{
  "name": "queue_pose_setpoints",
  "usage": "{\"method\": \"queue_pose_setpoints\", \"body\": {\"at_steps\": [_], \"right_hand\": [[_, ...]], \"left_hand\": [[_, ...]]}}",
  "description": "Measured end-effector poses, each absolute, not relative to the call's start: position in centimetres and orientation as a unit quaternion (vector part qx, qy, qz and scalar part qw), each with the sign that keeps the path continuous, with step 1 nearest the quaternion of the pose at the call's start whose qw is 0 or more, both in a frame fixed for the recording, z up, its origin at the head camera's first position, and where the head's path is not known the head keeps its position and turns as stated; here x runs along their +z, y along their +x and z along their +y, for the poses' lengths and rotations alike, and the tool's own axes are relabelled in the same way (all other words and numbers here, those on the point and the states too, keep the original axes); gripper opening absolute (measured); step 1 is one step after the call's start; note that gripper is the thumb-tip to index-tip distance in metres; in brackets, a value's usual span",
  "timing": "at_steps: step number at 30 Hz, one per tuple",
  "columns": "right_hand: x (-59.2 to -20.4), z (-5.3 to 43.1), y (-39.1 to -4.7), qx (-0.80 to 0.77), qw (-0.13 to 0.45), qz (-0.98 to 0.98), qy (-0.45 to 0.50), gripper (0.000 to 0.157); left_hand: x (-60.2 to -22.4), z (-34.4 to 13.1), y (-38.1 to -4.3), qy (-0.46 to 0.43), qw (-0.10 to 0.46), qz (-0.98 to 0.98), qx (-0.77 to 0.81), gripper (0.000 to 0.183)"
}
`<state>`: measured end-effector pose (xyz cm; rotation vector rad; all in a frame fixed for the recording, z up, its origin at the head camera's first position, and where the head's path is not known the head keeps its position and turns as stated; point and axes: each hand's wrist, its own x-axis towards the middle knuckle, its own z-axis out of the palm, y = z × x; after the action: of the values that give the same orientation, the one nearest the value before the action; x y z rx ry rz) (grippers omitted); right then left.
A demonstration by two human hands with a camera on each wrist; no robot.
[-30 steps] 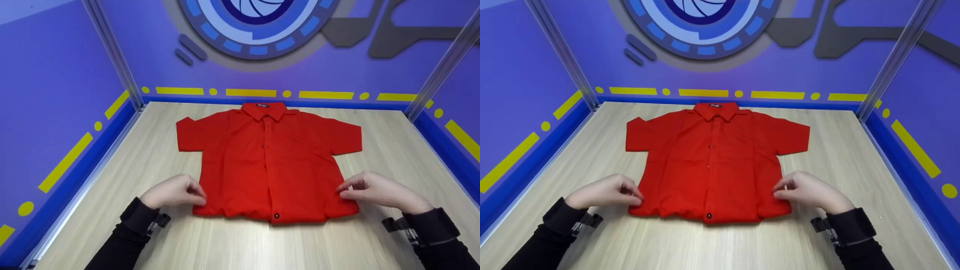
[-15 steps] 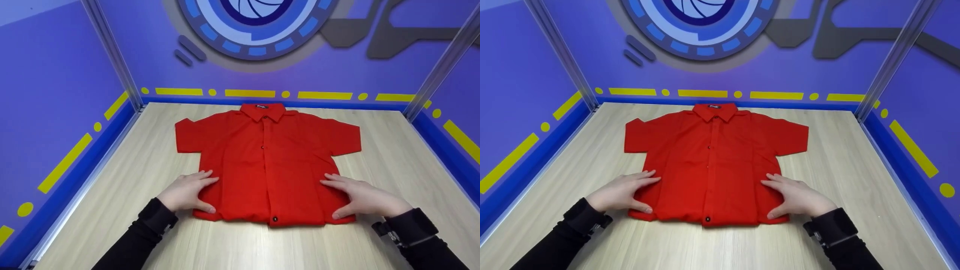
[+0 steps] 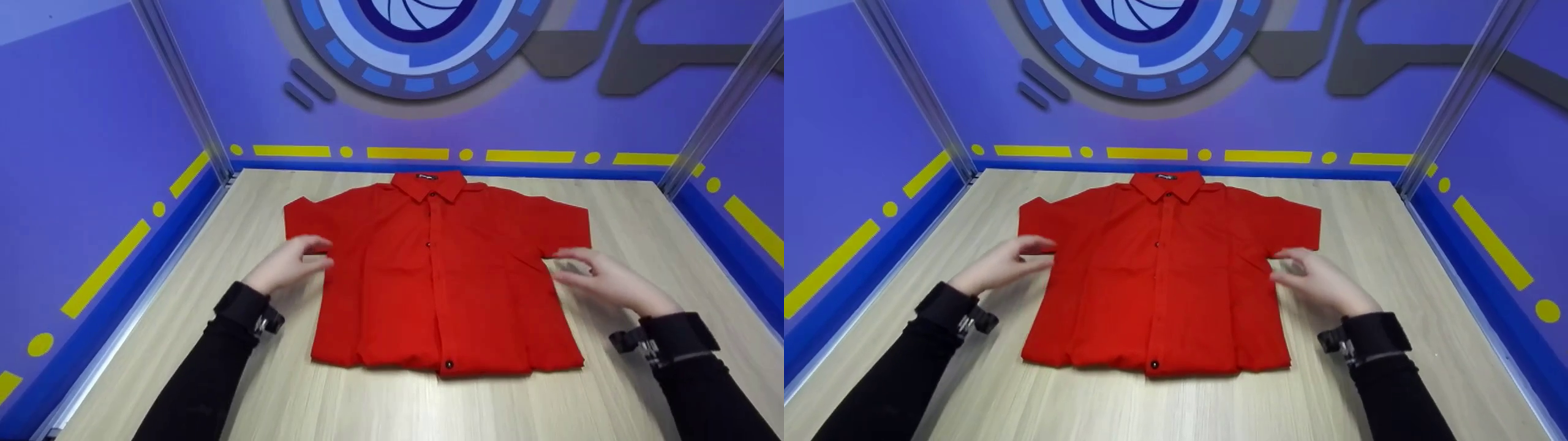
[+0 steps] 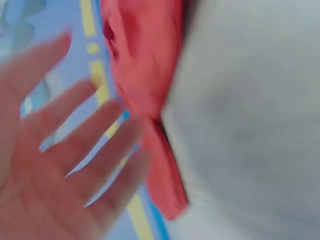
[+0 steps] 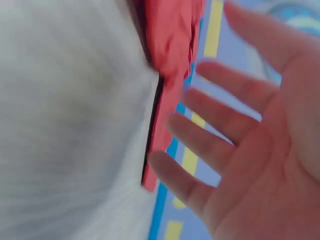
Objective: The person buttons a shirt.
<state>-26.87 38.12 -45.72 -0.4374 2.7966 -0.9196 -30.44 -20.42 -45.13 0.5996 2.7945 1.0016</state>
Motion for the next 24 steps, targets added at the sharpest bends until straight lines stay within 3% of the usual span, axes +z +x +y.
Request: {"method": "queue_pose_setpoints", "body": {"at_steps": [4, 9, 18, 24], "right_hand": [[-46.3, 39.1, -29.0, -0.303, 0.082, 0.942, -0.12, 0.075], [-46.9, 38.5, -29.6, -0.26, 0.118, 0.952, -0.106, 0.092], [-46.3, 36.7, -28.6, -0.142, 0.067, 0.983, -0.09, 0.1], [-46.4, 36.4, -28.4, -0.125, 0.066, 0.986, -0.088, 0.101]], "left_hand": [[-46.1, -21.1, -32.8, 0.16, 0.029, 0.945, 0.283, 0.06], [-46.8, -20.6, -32.8, 0.127, 0.074, 0.968, 0.202, 0.075], [-46.2, -18.9, -30.8, 0.094, -0.005, 0.992, 0.086, 0.056], [-45.9, -18.9, -30.3, 0.09, 0.032, 0.992, 0.087, 0.063]]}}
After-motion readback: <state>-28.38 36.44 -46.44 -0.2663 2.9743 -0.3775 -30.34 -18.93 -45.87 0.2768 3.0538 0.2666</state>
